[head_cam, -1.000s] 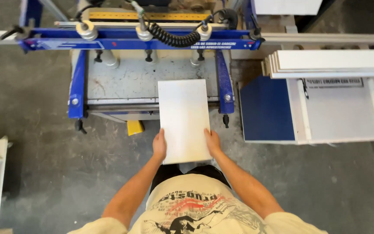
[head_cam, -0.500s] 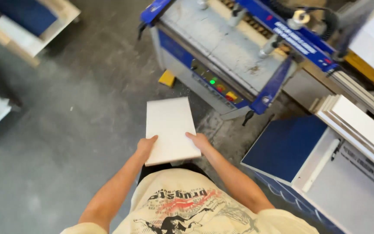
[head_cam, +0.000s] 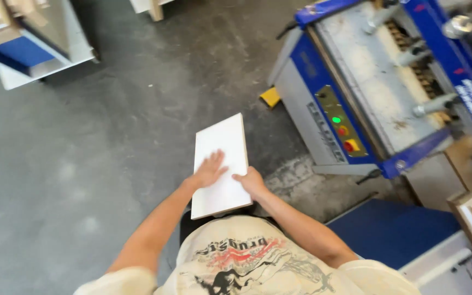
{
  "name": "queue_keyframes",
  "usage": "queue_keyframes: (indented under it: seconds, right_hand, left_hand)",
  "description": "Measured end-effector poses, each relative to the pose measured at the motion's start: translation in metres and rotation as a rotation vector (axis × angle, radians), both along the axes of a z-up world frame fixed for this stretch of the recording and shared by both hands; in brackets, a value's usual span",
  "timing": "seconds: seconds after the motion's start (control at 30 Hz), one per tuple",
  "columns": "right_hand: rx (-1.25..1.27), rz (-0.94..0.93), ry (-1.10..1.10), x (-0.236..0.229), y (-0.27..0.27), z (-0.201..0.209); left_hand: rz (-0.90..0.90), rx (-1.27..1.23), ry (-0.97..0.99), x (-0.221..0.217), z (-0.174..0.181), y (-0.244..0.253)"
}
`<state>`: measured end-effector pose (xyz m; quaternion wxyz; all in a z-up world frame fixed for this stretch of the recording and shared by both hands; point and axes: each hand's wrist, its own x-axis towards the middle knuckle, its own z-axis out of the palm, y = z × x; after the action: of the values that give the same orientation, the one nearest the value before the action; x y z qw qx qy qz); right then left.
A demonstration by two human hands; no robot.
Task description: Drilling holes into white melamine panels using a multi-spindle drilling machine in a workshop.
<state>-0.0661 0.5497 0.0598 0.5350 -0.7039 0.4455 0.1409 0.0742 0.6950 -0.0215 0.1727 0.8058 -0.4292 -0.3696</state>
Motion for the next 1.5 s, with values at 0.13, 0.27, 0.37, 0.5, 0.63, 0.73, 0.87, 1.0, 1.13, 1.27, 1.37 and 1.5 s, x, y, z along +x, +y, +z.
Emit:
queue_keyframes:
  seconds: [0.13,0.27,0.37,0.5,0.63,0.73,0.87,1.0,1.13,1.27,1.37,1.5]
  right_hand:
    - [-0.035,0.024,-0.040,0.055,0.036,0.046]
    - [-0.008,0.038,-0.075,0.106,0.081,0.066]
    - [0.009,0.056,-0.096,0.148,0.119,0.081]
    - [0.047,0.085,-0.161,0.209,0.163,0.119]
    - [0.210,0.111,-0.120,0.274,0.197,0.133]
    - [0.234,0.143,-0.088,0.318,0.220,0.115]
    - [0.138,0.243,-0.098,0.397,0.241,0.093]
    - [0.102,0.275,-0.220,0.497,0.247,0.056]
    - [0.102,0.294,-0.274,0.607,0.255,0.058]
    - [0.065,0.320,-0.341,0.732,0.270,0.041]
    - [0.052,0.334,-0.326,0.814,0.290,0.036]
    - [0.048,0.321,-0.260,0.900,0.331,0.021]
  left_hand:
    - [0.542,0.140,-0.133,0.084,-0.018,0.105]
    - [1.156,0.046,0.463,0.101,0.005,0.197]
    - [1.358,-0.218,0.807,0.097,0.080,0.225]
    - [1.375,-0.141,0.414,0.128,0.091,0.261]
    - [1.474,-0.241,0.400,0.161,0.144,0.291]
    - [1.481,-0.221,0.271,0.200,0.107,0.318]
    - [1.537,-0.198,0.199,0.267,0.069,0.345]
    - [1.598,-0.255,0.200,0.365,0.046,0.361]
    - [1.612,-0.198,0.266,0.459,0.075,0.370]
    - [1.806,-0.668,0.555,0.542,0.073,0.384]
    - [1.904,-0.977,0.694,0.604,0.057,0.397]
    - [2.012,-1.146,0.707,0.689,0.026,0.427]
